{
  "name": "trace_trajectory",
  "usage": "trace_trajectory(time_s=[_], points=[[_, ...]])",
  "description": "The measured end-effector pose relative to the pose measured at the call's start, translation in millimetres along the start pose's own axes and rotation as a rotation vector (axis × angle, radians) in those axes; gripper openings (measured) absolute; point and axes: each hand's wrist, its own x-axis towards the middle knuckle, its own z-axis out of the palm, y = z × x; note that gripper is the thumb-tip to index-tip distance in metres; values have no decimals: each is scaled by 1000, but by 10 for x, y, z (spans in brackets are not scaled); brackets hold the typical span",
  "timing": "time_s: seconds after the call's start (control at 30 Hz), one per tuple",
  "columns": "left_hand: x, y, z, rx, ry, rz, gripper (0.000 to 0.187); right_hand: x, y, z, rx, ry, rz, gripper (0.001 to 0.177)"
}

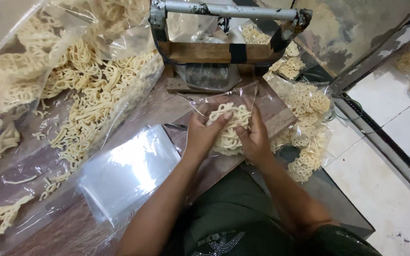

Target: Packaging and sealing snacks into plastic bags using a manual heat sealer and scissors

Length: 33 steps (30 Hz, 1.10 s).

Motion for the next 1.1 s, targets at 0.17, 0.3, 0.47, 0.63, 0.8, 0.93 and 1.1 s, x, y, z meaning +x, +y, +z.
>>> trace_trajectory(time_s=[0.17,0.3,0.47,0.63,0.8,0.93,1.1], points=[[-21,-20,203,8,75,33,40,-89,60,-75,-62,42,9,64],[29,-205,231,20,36,17,41,-129,88,-191,-146,66,16,59],[-13,154,14,127,-282,178,99,-243,1041,-1703,-26,650,409,37],[-29,375,-621,315,-201,212,41,55,840,-2472,-804,712,18,37],[-236,744,-1233,511,-31,165,22,17,1138,-2360,-774,486,905,82],[-309,617,-1952,990,97,200,19,113,1063,-1672,-923,585,5,35],[-328,128,-2453,1602,93,220,51,281,593,402,-672,30,-164,16]])
